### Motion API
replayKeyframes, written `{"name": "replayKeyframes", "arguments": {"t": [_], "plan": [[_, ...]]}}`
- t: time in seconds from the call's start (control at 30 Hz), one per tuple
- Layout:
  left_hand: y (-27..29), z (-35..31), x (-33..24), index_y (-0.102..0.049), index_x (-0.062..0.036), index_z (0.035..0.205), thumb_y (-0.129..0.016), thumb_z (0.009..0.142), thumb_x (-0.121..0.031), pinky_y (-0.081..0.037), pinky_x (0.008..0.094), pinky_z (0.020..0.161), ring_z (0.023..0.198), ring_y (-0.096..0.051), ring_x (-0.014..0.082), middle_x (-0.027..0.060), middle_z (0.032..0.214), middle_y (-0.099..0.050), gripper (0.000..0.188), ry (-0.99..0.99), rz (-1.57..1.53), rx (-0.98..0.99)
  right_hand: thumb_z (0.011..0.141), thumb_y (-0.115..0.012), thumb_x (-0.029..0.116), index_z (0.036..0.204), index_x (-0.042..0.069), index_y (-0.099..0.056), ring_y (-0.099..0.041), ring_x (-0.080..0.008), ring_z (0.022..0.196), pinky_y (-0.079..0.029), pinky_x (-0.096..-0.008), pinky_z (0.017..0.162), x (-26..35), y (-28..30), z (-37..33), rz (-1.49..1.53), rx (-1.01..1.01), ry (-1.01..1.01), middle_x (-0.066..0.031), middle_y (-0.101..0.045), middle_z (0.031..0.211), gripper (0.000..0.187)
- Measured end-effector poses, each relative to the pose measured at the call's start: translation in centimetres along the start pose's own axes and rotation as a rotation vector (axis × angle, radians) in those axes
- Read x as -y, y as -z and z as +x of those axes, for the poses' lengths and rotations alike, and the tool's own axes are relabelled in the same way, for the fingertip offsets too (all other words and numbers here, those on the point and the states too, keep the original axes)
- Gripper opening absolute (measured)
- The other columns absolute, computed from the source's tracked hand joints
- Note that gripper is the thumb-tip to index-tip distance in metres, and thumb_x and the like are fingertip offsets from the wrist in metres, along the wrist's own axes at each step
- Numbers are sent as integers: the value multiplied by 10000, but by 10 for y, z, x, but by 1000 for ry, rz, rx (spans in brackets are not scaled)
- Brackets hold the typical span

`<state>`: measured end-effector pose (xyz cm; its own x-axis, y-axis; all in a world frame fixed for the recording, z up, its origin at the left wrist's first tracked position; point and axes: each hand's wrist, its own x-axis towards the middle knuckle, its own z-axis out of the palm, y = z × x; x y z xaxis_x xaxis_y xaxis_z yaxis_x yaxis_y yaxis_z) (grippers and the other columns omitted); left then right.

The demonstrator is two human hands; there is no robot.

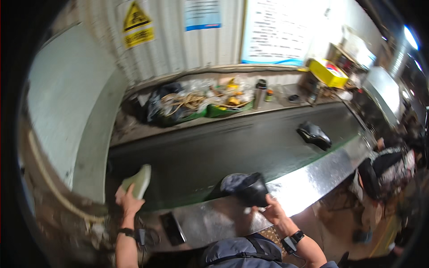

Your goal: Shaping and lasting shoes using an industrial machine and a conveyor belt.

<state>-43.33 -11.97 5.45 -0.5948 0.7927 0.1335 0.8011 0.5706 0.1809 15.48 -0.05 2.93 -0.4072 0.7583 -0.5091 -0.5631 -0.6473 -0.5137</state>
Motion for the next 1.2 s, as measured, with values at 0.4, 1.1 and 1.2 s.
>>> {"name": "replayKeyframes", "arguments": {"t": [0.4,1.1,1.2], "plan": [[-16,-250,-287,-627,-253,1067,-637,839,-245,-315,452,1080,1275,-442,180,5,1311,-522,229,-1150,-281,-229,954,-719,406,1388,148,-486,-447,-320,1387,-434,-712,1086,39,84,-35,-101,-112,134,-78,-515,1410,556],[-135,-123,-306,-761,-60,864,-664,964,-336,-533,446,833,874,-682,332,160,938,-726,309,-95,-644,97,665,-980,170,1547,-41,-228,-485,-349,1339,-423,-415,1128,-94,53,-99,-1282,206,680,-241,-420,1471,1178],[-130,-135,-314,-743,-30,867,-627,975,-362,-520,507,823,925,-676,423,211,938,-721,368,120,-603,79,689,-971,222,1622,-11,-4,-462,-307,1398,-373,-427,1169,-80,34,-93,-1278,184,652,-262,-359,1578,1363]]}}
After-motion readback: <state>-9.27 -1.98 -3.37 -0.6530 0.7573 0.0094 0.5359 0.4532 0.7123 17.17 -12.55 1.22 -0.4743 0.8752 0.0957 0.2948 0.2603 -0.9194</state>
